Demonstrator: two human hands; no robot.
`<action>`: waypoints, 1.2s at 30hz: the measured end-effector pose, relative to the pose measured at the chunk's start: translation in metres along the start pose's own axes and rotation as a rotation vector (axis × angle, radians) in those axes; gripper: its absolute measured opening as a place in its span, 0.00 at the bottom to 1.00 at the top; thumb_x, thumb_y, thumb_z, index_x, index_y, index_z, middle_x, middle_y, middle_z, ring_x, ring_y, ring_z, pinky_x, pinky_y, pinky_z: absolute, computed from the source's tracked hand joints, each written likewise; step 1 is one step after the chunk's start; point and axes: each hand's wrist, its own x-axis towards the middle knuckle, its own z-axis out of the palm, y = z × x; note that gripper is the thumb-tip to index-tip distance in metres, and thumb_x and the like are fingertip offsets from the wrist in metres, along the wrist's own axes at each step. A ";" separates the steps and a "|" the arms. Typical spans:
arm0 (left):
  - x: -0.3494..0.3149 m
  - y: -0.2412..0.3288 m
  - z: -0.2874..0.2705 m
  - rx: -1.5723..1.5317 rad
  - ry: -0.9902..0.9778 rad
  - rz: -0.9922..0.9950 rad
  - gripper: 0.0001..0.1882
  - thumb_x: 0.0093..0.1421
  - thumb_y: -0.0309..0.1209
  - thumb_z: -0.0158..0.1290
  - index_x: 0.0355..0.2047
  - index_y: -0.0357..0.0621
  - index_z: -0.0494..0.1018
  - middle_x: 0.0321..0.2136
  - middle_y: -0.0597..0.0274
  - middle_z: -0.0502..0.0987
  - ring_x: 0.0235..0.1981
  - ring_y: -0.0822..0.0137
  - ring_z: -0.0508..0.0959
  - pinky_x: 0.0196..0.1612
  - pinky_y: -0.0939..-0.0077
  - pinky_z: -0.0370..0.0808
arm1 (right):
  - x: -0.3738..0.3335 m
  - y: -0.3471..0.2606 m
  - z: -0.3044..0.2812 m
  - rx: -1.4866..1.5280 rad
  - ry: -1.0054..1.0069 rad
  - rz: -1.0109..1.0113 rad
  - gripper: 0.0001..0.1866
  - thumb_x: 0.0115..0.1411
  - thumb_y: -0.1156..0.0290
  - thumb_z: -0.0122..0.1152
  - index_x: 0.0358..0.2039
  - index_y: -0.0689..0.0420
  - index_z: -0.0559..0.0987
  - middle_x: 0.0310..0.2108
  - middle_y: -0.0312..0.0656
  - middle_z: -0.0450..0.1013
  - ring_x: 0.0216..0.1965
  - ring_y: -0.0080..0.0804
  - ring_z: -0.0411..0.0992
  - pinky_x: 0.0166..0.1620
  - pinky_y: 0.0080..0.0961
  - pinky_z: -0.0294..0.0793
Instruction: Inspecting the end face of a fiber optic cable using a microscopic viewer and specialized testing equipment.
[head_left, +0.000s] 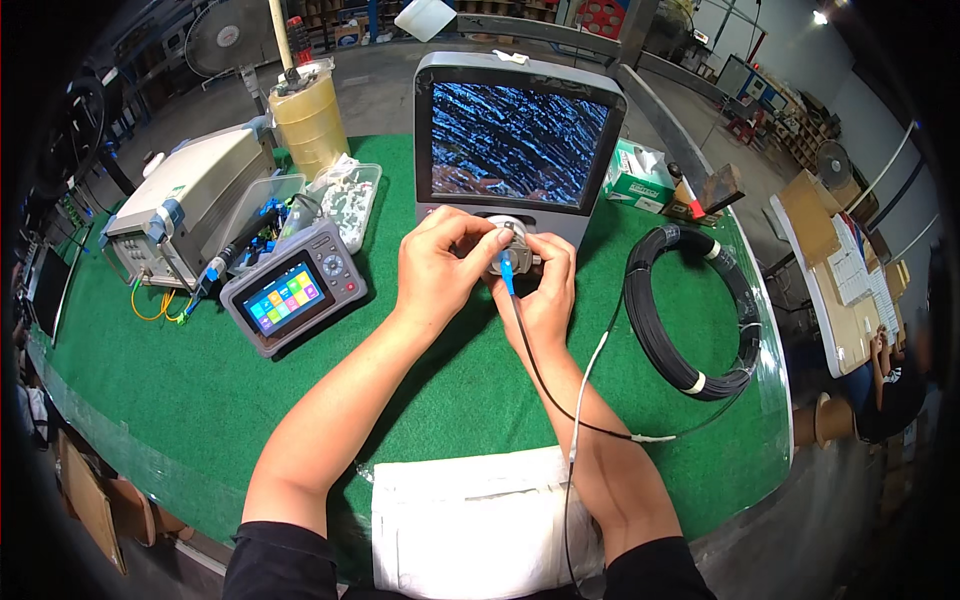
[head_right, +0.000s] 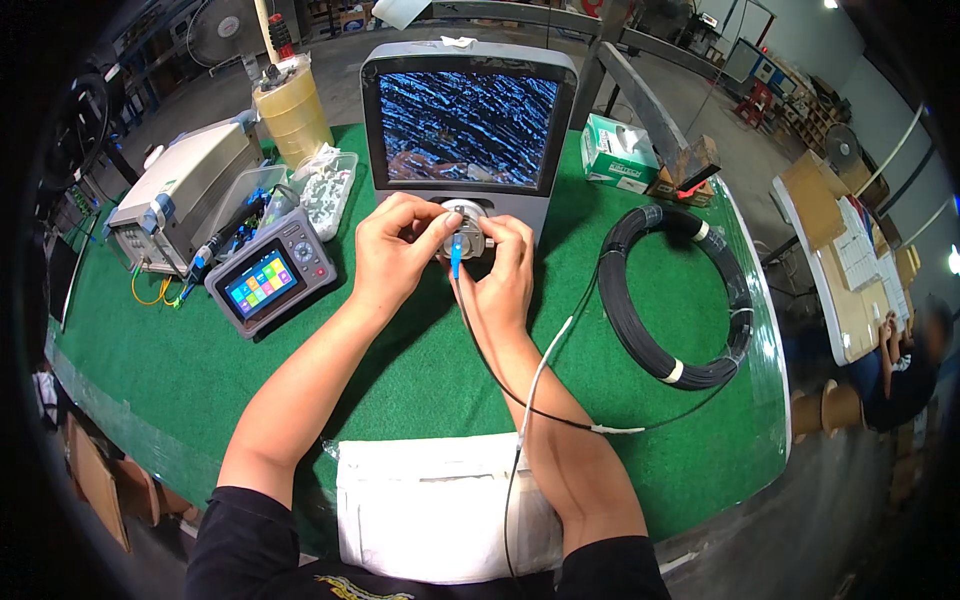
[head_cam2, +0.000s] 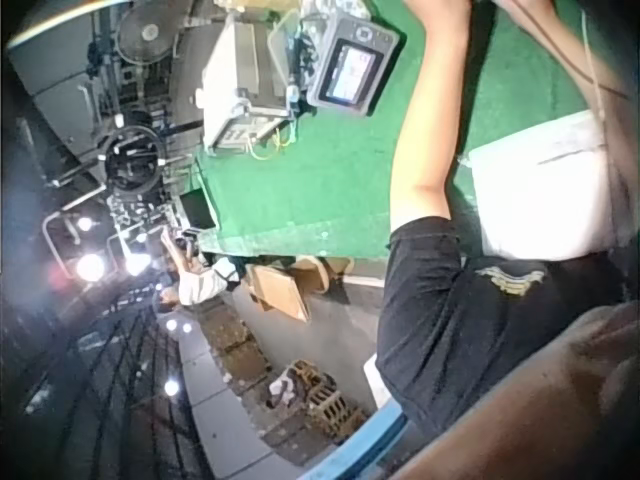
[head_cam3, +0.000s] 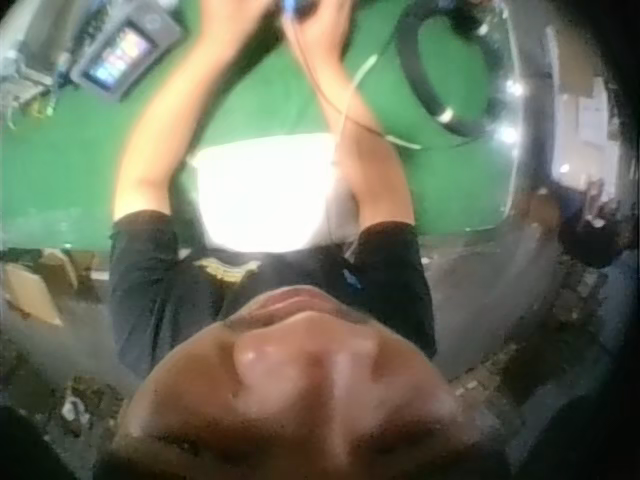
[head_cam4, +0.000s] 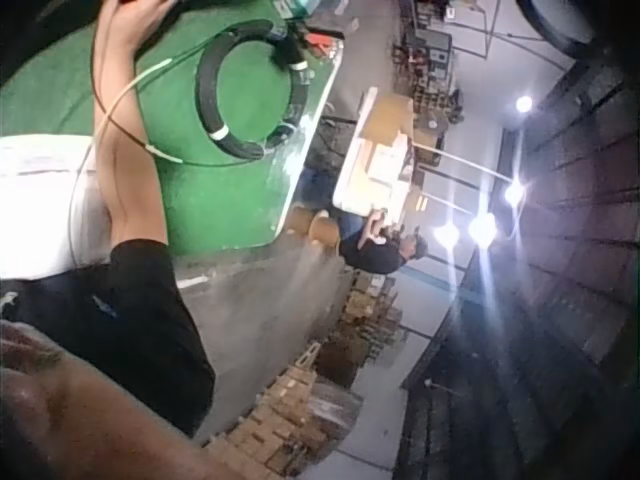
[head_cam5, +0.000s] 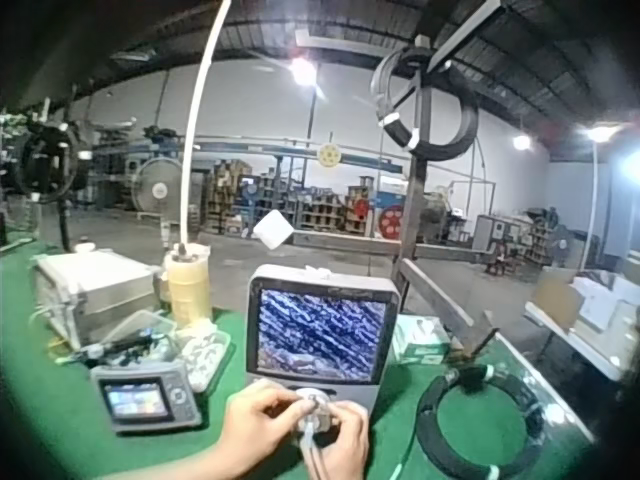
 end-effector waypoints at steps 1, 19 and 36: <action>0.000 0.001 0.000 0.002 -0.001 0.000 0.09 0.59 0.29 0.69 0.35 0.37 0.85 0.29 0.65 0.79 0.29 0.77 0.74 0.30 0.80 0.71 | 0.000 0.000 0.001 0.006 0.007 0.004 0.34 0.45 0.76 0.80 0.52 0.58 0.72 0.51 0.51 0.69 0.52 0.51 0.72 0.53 0.42 0.74; 0.001 -0.005 -0.001 -0.030 -0.057 -0.007 0.07 0.61 0.26 0.67 0.39 0.38 0.86 0.33 0.66 0.76 0.30 0.77 0.75 0.30 0.83 0.76 | 0.000 -0.002 0.001 0.036 0.019 0.063 0.33 0.44 0.72 0.82 0.49 0.58 0.72 0.50 0.49 0.70 0.51 0.49 0.73 0.51 0.41 0.75; -0.001 -0.003 0.005 0.073 0.033 0.107 0.13 0.59 0.26 0.68 0.43 0.36 0.81 0.30 0.63 0.82 0.29 0.78 0.77 0.31 0.79 0.75 | 0.002 -0.005 -0.001 0.004 -0.005 0.018 0.34 0.45 0.79 0.76 0.54 0.54 0.74 0.51 0.49 0.69 0.50 0.48 0.73 0.51 0.40 0.76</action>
